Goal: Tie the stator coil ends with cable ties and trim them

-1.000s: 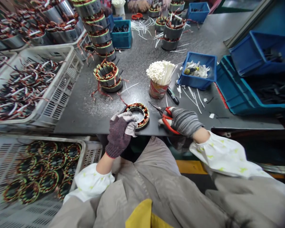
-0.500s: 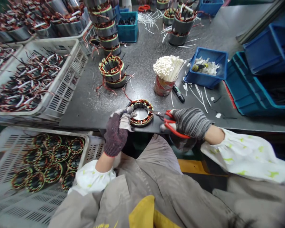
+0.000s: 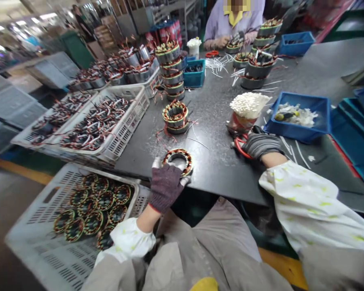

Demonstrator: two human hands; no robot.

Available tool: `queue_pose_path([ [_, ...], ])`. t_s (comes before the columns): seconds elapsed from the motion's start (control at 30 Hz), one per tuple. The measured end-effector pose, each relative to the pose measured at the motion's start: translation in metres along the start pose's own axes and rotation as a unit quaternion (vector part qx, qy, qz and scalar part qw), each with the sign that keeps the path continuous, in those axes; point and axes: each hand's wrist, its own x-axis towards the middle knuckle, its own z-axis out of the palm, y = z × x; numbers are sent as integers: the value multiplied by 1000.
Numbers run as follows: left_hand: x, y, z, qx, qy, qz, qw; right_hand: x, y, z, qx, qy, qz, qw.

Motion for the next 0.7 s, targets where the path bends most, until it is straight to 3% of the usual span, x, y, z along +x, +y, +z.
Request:
queue_pose_path([
  [0.1, 7, -50, -2, 34, -1, -78, 996, -1, -5, 2, -33, -44, -9, 998],
  [0.17, 22, -78, -6, 60, -37, -127, 989, -1, -8, 6, -18, -57, -40, 997],
  [0.27, 56, -100, -20, 111, -98, -150, 978, 3, -7, 8, -14, -59, -63, 996],
  [0.33, 85, -98, -29, 131, -59, -123, 982, -3, -5, 10, -28, -21, -90, 995],
  [0.43, 137, -82, -29, 107, 31, -60, 992, -35, -16, 27, -36, 114, -159, 980],
  [0.5, 173, -71, -21, 63, -16, -39, 997, -64, -30, 51, 5, 188, -205, 961],
  [0.6, 212, -68, -10, -4, -137, -58, 989, -97, -45, 92, 65, 221, -290, 929],
  [0.7, 214, -69, -12, -20, -138, -87, 986, -104, -46, 110, 98, 251, -305, 914],
])
